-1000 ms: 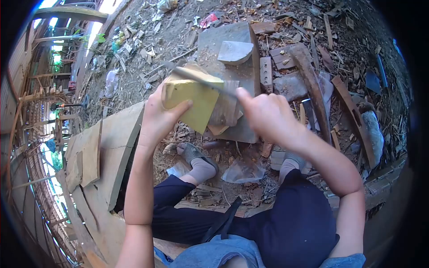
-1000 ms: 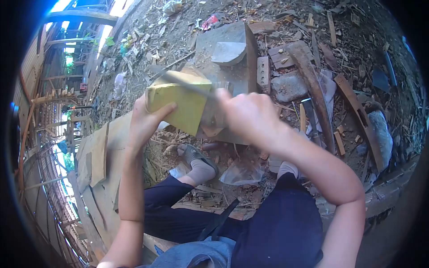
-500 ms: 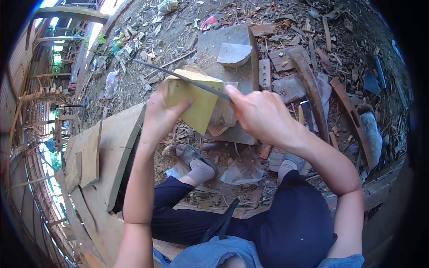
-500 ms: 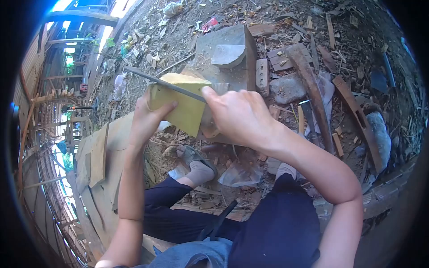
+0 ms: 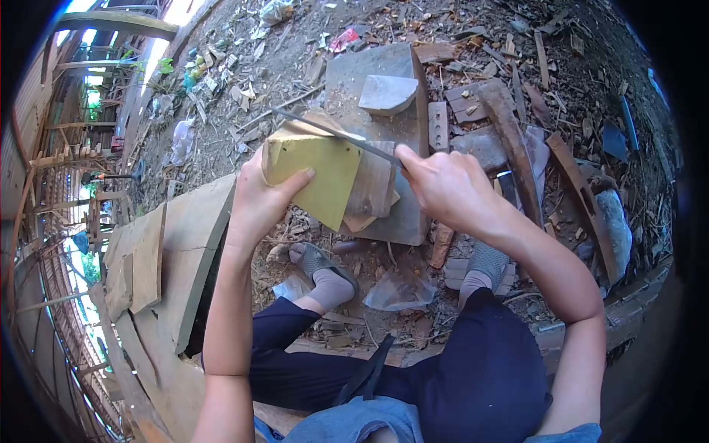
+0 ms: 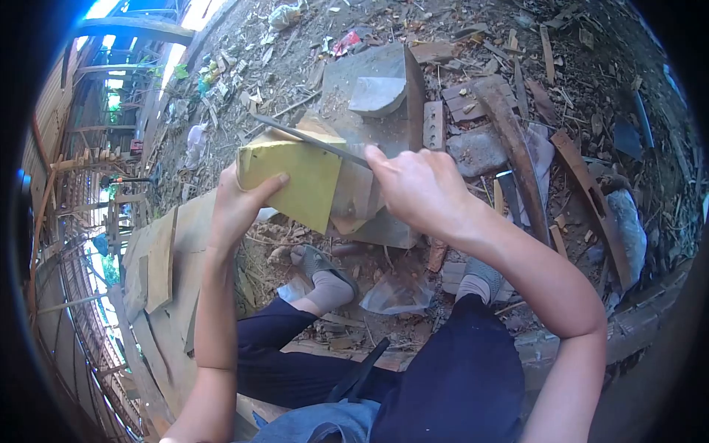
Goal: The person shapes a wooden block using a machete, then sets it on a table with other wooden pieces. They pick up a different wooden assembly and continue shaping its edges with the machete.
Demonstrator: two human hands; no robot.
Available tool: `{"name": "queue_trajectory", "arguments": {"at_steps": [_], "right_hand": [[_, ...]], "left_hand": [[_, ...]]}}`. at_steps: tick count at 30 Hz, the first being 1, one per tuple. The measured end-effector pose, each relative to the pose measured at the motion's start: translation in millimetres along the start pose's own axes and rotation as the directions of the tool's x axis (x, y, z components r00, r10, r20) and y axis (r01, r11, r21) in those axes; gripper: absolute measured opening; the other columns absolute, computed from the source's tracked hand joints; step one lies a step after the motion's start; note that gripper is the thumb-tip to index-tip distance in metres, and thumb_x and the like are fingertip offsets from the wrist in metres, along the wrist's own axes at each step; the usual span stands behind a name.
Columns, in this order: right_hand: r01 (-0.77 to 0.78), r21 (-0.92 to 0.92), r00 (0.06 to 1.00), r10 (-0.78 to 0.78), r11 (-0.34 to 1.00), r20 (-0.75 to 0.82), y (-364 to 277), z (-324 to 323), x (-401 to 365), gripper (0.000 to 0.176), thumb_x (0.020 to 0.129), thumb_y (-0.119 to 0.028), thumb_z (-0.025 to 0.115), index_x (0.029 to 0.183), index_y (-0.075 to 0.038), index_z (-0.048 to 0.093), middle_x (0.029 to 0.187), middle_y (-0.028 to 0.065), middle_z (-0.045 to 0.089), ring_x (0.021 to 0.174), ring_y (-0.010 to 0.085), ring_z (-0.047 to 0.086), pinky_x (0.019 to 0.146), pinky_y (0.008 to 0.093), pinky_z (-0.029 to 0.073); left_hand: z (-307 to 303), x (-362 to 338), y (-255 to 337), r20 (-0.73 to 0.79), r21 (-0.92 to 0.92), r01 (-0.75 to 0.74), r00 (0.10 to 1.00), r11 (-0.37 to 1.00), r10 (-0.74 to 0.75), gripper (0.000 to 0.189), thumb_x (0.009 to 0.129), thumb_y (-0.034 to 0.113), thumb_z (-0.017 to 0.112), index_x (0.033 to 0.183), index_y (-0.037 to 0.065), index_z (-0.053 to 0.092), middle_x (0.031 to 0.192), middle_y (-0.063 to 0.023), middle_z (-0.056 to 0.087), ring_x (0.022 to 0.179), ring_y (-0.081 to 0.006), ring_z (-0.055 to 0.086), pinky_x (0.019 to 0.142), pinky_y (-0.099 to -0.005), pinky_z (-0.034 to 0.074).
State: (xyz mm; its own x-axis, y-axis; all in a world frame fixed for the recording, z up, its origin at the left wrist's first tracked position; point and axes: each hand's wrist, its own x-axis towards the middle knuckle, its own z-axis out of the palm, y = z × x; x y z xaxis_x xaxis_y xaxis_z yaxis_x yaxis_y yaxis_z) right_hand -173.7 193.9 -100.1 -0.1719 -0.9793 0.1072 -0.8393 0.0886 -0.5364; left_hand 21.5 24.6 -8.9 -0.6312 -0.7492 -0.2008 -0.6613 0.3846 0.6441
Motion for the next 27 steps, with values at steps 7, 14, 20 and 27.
{"name": "queue_trajectory", "arguments": {"at_steps": [7, 14, 20, 27], "right_hand": [[0.132, 0.210, 0.975, -0.089, 0.969, -0.201, -45, -56, 2, 0.027, 0.092, -0.015, 0.058, 0.115, -0.004, 0.049, 0.063, 0.0176, 0.063, 0.058, 0.0373, 0.065, 0.050, 0.0483, 0.048], [0.053, 0.107, 0.995, -0.043, 0.993, -0.088, -23, -13, 7, 0.024, 0.085, -0.013, 0.060, 0.105, -0.001, 0.053, 0.063, 0.0168, 0.065, 0.064, 0.0366, 0.069, 0.055, 0.0466, 0.055], [0.151, 0.249, 0.972, -0.098, 0.957, -0.212, -49, -66, 1, 0.032, 0.087, -0.008, 0.059, 0.117, -0.003, 0.049, 0.063, 0.0164, 0.063, 0.059, 0.0355, 0.066, 0.050, 0.0470, 0.049], [0.148, 0.086, 0.984, -0.138, 0.985, -0.108, -25, -32, 6, 0.021, 0.084, -0.010, 0.058, 0.102, -0.002, 0.051, 0.067, 0.0183, 0.066, 0.065, 0.0355, 0.069, 0.051, 0.0437, 0.054]], "left_hand": [[4, -5, 12, 0.006, 0.032, -0.096, 0.995, 0.995, 0.096, 0.047, 0.078, 0.013, 0.076, 0.119, -0.001, 0.060, 0.102, -0.0145, 0.071, 0.095, -0.0214, 0.070, 0.084, -0.0338, 0.053], [2, -3, 13, 0.021, 0.104, -0.041, 0.999, 0.994, 0.039, 0.055, 0.077, 0.015, 0.077, 0.125, -0.001, 0.056, 0.107, -0.0182, 0.070, 0.101, -0.0270, 0.069, 0.085, -0.0351, 0.053], [10, -8, 21, 0.016, 0.160, -0.116, 0.993, 0.980, 0.115, 0.070, 0.077, 0.016, 0.077, 0.136, -0.004, 0.047, 0.111, -0.0214, 0.068, 0.105, -0.0305, 0.068, 0.087, -0.0374, 0.054], [15, -8, 20, -0.009, 0.230, -0.156, 0.987, 0.961, 0.163, 0.052, 0.078, 0.011, 0.076, 0.123, -0.002, 0.054, 0.107, -0.0171, 0.069, 0.099, -0.0266, 0.067, 0.086, -0.0368, 0.052]]}}
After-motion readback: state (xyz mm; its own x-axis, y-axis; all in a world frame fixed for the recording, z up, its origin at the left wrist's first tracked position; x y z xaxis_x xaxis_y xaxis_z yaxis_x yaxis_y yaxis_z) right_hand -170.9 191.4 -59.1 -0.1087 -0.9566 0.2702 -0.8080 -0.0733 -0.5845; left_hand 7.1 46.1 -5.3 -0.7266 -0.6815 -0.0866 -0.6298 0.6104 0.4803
